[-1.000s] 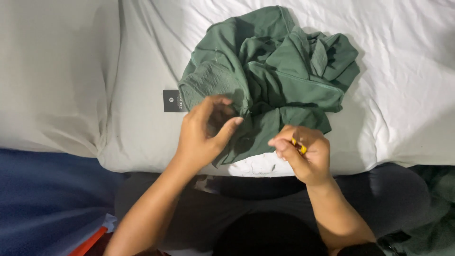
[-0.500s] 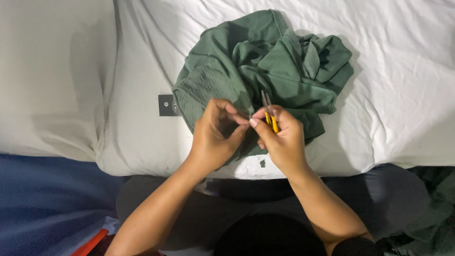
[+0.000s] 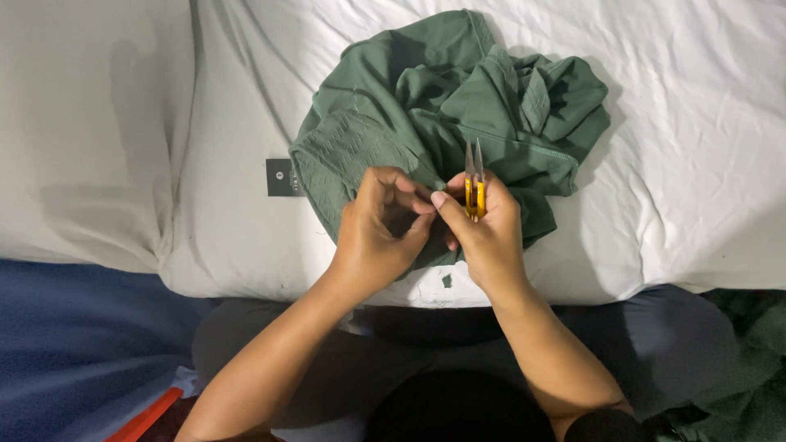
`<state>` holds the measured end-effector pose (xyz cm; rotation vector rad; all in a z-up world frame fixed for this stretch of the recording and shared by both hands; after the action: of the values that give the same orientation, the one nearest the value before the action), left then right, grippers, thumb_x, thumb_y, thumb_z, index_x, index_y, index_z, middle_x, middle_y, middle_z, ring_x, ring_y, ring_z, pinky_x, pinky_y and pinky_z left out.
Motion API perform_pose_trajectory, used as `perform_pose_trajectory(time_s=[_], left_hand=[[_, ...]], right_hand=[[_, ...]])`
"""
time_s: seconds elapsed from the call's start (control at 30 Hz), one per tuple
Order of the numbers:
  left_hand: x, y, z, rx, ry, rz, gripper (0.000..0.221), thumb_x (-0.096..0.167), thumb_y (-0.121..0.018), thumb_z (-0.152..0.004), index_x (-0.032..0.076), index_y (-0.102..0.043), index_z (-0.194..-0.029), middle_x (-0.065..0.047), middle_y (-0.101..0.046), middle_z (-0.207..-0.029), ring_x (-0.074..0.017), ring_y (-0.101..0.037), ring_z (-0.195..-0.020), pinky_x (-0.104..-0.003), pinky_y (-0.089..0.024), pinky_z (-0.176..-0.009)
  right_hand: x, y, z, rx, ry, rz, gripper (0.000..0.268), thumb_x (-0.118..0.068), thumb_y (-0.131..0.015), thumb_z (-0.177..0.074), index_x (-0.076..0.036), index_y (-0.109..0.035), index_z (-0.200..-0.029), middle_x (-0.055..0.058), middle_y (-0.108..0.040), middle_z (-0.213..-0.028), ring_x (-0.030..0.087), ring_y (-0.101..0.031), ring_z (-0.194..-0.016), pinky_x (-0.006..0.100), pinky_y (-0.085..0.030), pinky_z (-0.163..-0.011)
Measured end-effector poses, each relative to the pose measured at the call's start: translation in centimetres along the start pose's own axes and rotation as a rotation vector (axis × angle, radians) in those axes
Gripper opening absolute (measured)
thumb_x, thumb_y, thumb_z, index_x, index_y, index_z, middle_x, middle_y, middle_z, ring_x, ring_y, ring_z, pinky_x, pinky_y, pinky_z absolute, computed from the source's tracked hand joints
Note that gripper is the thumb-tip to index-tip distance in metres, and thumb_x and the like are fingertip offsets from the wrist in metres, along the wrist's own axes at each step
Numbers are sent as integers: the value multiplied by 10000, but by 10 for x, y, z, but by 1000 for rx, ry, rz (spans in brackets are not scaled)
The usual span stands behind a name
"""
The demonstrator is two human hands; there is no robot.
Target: Trimming loose threads from a green garment using small scissors
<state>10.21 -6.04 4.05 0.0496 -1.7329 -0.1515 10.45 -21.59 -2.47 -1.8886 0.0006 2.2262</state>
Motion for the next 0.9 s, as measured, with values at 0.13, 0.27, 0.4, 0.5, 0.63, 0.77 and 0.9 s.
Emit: perform_pose_trajectory(time_s=[0.13, 0.27, 0.4, 0.5, 0.63, 0.77, 0.9], left_hand=[[-7, 3, -2, 3, -13, 52, 369, -101, -712, -814, 14, -486, -1083, -185, -741, -814, -362, -767, -912, -537, -611, -843], [-11, 13, -7, 40, -16, 28, 325, -84, -711, -831, 6, -543, -1095, -176, -721, -830, -336, -752, -873, -497, -631, -781], [-8, 17, -12, 38, -5, -4, 273, -16, -719, -865, -19, -648, -1129, -184, -707, -885, -302, -734, -832, -434, -641, -708], [-4, 17, -13, 8, -21, 17, 401, -10, -711, -875, -25, -631, -1268, -204, -676, -1014, -287, -704, -869, -427, -641, -725], [3, 15, -17, -75, -59, 4, 546, -16, -684, -874, 26, -572, -1407, -218, -626, -1191, -273, -689, -877, -422, -637, -708], [0, 10, -20, -142, -80, 29, 455, -40, -731, -840, 83, -685, -1276, -155, -641, -1040, -256, -671, -841, -390, -576, -705], [-22, 11, -20, -93, -38, -34, 201, -24, -742, -810, 69, -757, -987, -92, -659, -797, -276, -681, -775, -365, -533, -711]], right_hand=[[22, 8, -4, 23, -12, -23, 129, -33, -732, -932, 31, -648, -1007, 102, -572, -745, 118, -518, -456, 247, -484, -386], [30, 12, -4, 38, -6, -129, 159, -60, -740, -939, 30, -675, -1052, 79, -548, -720, 87, -487, -458, 273, -535, -434], [14, 3, 0, 11, 48, -172, 172, -14, -737, -925, 51, -685, -1076, 101, -604, -812, 99, -517, -527, 274, -542, -453], [11, 2, 0, -13, 80, -145, 182, 14, -741, -913, 61, -695, -1084, 134, -641, -872, 144, -578, -613, 287, -563, -477], [22, 6, -3, -27, 97, -141, 197, 41, -748, -895, 58, -674, -1077, 153, -659, -956, 167, -650, -747, 284, -575, -496], [3, 0, 0, -19, 146, -167, 169, 86, -729, -881, 87, -652, -1031, 209, -704, -946, 150, -674, -675, 233, -546, -471], [-18, -4, 0, -21, 235, -129, 133, 105, -702, -903, 91, -629, -1013, 257, -713, -893, 124, -617, -558, 206, -501, -456]])
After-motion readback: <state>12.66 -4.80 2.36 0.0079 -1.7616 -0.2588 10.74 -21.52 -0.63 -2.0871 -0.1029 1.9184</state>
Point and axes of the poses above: each hand's wrist, its own z-axis away from the middle knuckle, its own y-axis out of the back of the hand, x = y × z, the point moved 10 cm from there along -z, towards the middle knuckle
